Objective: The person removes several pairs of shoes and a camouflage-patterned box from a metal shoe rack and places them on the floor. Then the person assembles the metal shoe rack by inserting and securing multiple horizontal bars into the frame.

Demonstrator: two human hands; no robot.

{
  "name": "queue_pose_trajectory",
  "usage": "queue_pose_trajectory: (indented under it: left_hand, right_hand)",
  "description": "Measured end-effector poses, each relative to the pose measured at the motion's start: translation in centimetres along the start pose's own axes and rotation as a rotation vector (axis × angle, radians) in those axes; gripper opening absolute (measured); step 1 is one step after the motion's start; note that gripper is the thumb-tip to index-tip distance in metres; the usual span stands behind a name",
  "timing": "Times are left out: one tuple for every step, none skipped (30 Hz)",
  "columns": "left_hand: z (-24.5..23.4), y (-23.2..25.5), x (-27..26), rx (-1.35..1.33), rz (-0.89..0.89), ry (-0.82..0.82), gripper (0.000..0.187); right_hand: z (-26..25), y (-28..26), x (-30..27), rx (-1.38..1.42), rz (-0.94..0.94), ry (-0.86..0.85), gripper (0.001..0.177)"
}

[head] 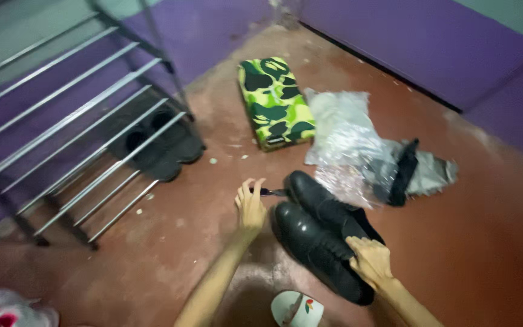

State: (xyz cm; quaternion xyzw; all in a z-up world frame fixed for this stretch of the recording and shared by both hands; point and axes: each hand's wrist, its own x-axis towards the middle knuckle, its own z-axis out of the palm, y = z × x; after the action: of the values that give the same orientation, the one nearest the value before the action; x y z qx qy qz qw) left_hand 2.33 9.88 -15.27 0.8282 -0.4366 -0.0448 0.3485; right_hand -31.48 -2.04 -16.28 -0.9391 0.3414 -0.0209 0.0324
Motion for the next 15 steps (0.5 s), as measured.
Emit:
queue_pose_trajectory:
  left_hand:
    - [1.4, -0.4, 0.8, 0.046, 0.014, -0.046, 0.067]
    - [3.1, -1.0, 1.8, 0.096, 0.028, -0.091, 0.070]
    - [4.9, -1.7, 2.5, 0.146, 0.043, -0.135, 0.073]
    - [6.7, -2.3, 3.0, 0.231, 0.072, -0.142, 0.072]
    - [8.4, -3.0, 3.5, 0.315, 0.103, -0.148, 0.070]
    - [9.9, -3.7, 4.4, 0.400, 0.138, -0.138, 0.069]
    - [11.1, -4.1, 4.9, 0.415, 0.113, -0.198, 0.068]
    - [12.1, -4.2, 5.1, 0.432, 0.084, -0.256, 0.067]
    - [12.9, -4.0, 5.4, 0.449, 0.056, -0.314, 0.067]
    - [13.3, -3.9, 5.2, 0.457, 0.072, -0.287, 0.068]
    - [13.4, -3.6, 5.2, 0.464, 0.088, -0.259, 0.069]
    - [13.1, -3.3, 5.7, 0.475, 0.099, -0.221, 0.071]
    - [12.6, -2.8, 5.7, 0.428, 0.102, -0.208, 0.074]
    - [11.9, -2.4, 5.5, 0.384, 0.103, -0.194, 0.077]
    - [11.2, -1.9, 5.3, 0.340, 0.105, -0.180, 0.080]
  right_hand:
    - [0.5, 0.6, -0.8, -0.013, 0.048, -0.001, 0.031]
    - [1.1, 1.1, -1.4, 0.014, 0.074, 0.064, 0.035]
    - [1.7, 1.7, -1.8, 0.040, 0.101, 0.129, 0.038]
    - [2.0, 2.5, -2.4, 0.059, 0.126, 0.194, 0.042]
    - [2.3, 2.8, -3.1, 0.053, 0.163, 0.172, 0.043]
    - [2.7, 2.9, -2.9, 0.044, 0.195, 0.162, 0.043]
    - [2.9, 3.0, -2.7, 0.036, 0.227, 0.152, 0.044]
    - [2.9, 3.3, -2.4, 0.026, 0.215, 0.150, 0.042]
    - [2.9, 3.6, -1.8, 0.016, 0.204, 0.147, 0.039]
    - [2.8, 3.4, -1.8, 0.012, 0.188, 0.133, 0.037]
    - [2.5, 3.2, -1.9, 0.000, 0.250, 0.059, 0.038]
    - [2.1, 2.9, -1.5, -0.010, 0.302, -0.007, 0.038]
    - [1.4, 2.7, -1.2, -0.020, 0.353, -0.073, 0.039]
    - [0.7, 2.3, -0.8, -0.041, 0.347, -0.070, 0.041]
    - [-0.3, 1.8, -0.5, -0.061, 0.341, -0.067, 0.045]
